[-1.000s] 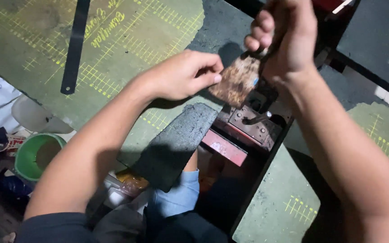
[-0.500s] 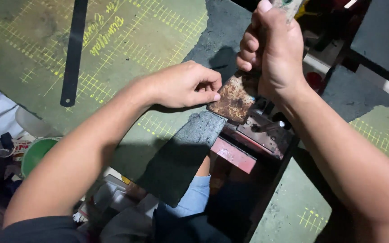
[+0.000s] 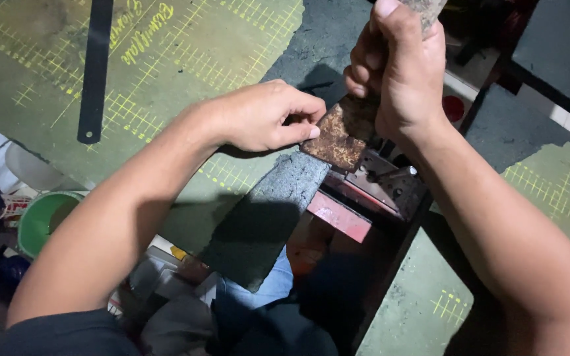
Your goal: Using a hand-held scraper tool to remove material or residue from a flat surface on a workbench.
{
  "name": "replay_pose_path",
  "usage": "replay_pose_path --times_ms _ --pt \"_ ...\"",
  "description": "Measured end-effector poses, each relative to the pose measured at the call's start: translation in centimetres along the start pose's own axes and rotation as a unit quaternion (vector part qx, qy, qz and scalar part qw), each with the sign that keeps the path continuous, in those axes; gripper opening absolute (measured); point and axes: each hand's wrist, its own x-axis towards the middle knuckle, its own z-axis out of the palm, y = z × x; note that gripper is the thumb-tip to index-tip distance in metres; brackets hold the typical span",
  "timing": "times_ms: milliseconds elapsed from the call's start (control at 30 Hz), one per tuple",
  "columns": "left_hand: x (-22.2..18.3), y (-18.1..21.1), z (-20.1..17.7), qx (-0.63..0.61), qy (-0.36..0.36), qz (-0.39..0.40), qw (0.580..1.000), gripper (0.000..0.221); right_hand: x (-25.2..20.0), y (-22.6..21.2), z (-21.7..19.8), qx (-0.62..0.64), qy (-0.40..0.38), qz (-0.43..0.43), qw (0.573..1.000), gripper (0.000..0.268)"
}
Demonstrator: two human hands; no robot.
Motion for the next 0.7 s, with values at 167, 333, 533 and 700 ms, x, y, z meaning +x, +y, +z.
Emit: replay_pose_path --times_ms 167,333,533,700 --pt "0.0 0.6 -0.5 -0.001 -0.019 -0.028 0.999 0.025 0.1 -0.2 0.1 0.008 -0.009 -0.007 1.0 0.034" --pt "-0.3 0.9 -0.9 -0.016 -0.009 0.014 1.0 0.021 0.4 -1.0 -0.1 0.137 0.046 0.107 0.984 0.027" --pt "0.3 2.3 -0.5 -0.049 0.11 0.029 0.992 0.012 1.0 -3.4 -2.4 0.041 -0.028 0.052 0.997 0.028" --pt "0.3 1.8 -0.2 -0.016 0.059 -0.024 0.998 0.013 0.5 -1.9 -0.6 0.062 0.048 0.053 0.996 0.028"
